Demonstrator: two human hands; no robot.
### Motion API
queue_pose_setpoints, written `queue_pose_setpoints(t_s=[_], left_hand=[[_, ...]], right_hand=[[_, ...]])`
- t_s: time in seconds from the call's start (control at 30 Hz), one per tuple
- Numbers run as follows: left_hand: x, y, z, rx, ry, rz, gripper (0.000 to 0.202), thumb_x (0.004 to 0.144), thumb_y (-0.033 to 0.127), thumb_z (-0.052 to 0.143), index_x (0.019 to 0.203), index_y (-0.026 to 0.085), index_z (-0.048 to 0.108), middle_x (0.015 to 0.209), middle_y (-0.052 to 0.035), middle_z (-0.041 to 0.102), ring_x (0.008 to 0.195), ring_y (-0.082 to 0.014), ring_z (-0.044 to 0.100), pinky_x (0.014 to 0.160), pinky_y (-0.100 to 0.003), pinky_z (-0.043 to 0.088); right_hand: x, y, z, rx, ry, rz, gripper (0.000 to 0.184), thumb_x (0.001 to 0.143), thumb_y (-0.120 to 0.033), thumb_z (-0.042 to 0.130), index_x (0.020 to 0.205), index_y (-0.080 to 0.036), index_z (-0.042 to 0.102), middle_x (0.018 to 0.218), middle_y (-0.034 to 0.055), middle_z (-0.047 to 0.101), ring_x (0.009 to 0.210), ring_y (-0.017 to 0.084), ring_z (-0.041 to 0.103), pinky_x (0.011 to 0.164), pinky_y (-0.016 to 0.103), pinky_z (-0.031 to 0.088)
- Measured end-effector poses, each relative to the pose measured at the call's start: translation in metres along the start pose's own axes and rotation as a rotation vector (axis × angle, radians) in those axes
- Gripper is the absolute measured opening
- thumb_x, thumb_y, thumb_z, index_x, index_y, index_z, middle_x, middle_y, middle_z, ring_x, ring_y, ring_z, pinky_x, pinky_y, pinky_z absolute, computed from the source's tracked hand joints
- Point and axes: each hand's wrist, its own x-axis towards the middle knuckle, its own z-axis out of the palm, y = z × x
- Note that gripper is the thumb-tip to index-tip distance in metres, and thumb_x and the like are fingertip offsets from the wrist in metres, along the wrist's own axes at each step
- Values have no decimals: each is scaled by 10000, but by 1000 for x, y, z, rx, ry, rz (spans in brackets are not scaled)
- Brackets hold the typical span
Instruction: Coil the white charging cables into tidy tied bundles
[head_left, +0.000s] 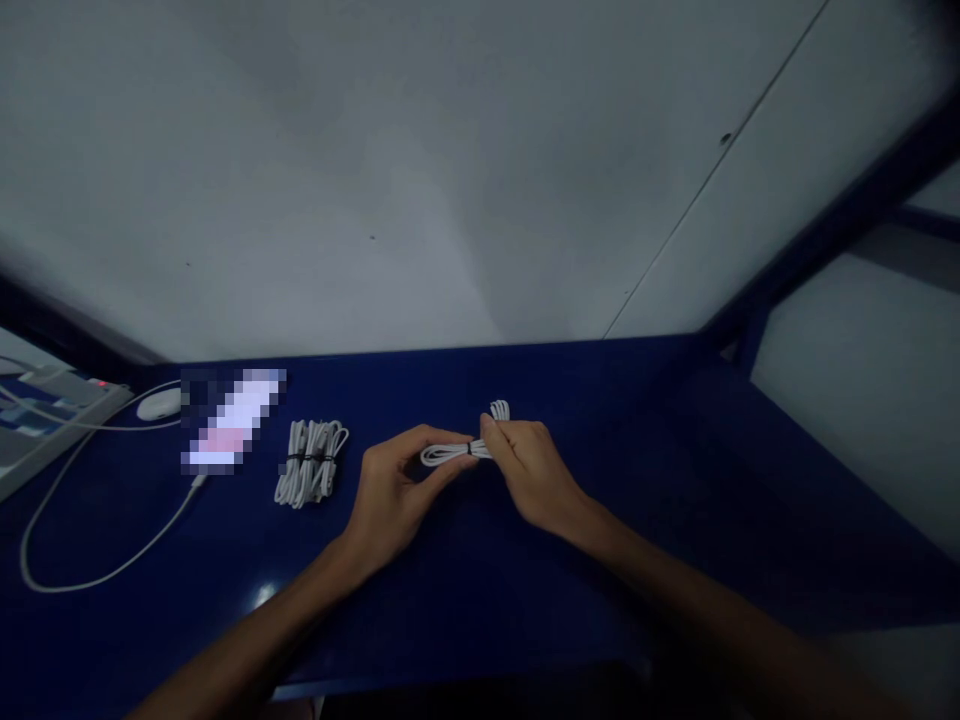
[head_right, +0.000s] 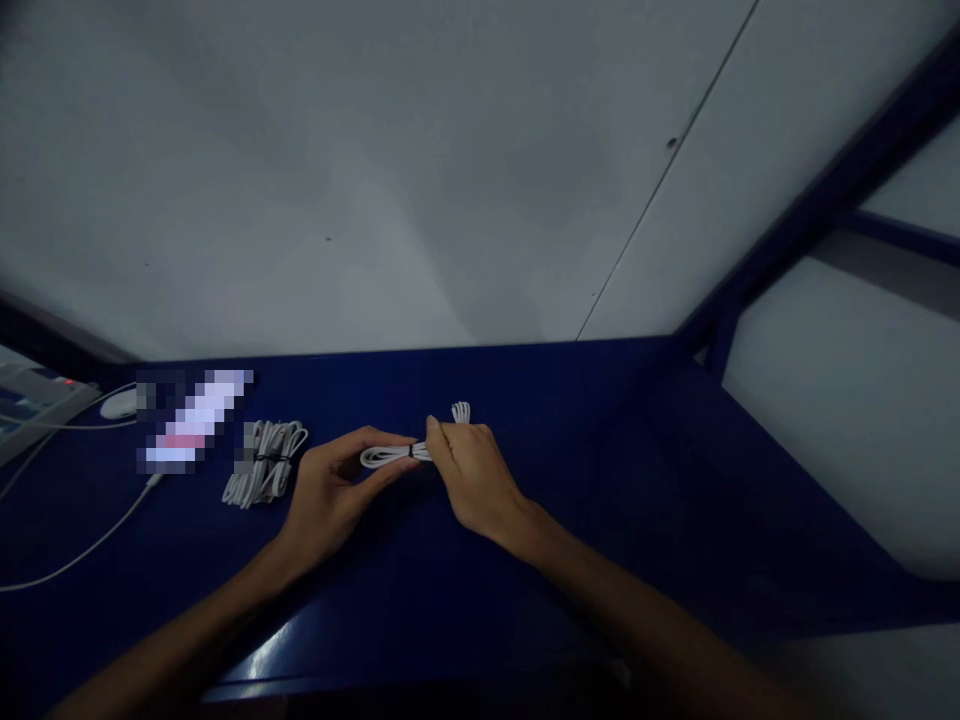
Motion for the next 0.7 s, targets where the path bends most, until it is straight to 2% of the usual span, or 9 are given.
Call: queue_pose_setpoints(t_s=[0.1, 0.33, 0.5, 0.7], left_hand=[[0, -2, 0, 4, -13, 30, 181, 944, 296, 836, 1118, 248, 836, 1037, -37, 823, 905, -194, 773, 801, -304, 587], [1, 1, -2, 130, -38, 200, 197, 977, 233, 793, 1171, 232, 823, 1054, -44, 811, 928, -183, 760, 820, -309, 595], [3, 4, -1, 242, -7, 339, 233, 972, 182, 789, 1201, 223, 812, 1085, -47, 801, 970, -171, 755, 870, -307, 602], [5, 4, -2, 253, -4, 390, 226, 956, 160, 802, 1175, 215, 797, 1094, -41, 809, 994, -169, 758, 904, -316, 611]], right_hand=[[0, 0, 1, -7, -1, -4, 581, 1142, -465, 375, 611, -230, 363, 556, -36, 404, 501, 106, 342, 527, 312, 238], [1, 1, 0, 29, -33, 46, 573, 1126, -461, 390, 603, -231, 341, 564, -38, 366, 519, 110, 315, 532, 317, 224], [3, 1, -2, 136, -83, 153, 564, 1102, -476, 417, 597, -230, 364, 567, -42, 354, 535, 117, 306, 535, 317, 239], [5, 3, -4, 136, -92, 242, 552, 1056, -484, 459, 570, -230, 388, 550, -40, 360, 526, 120, 316, 533, 315, 236]])
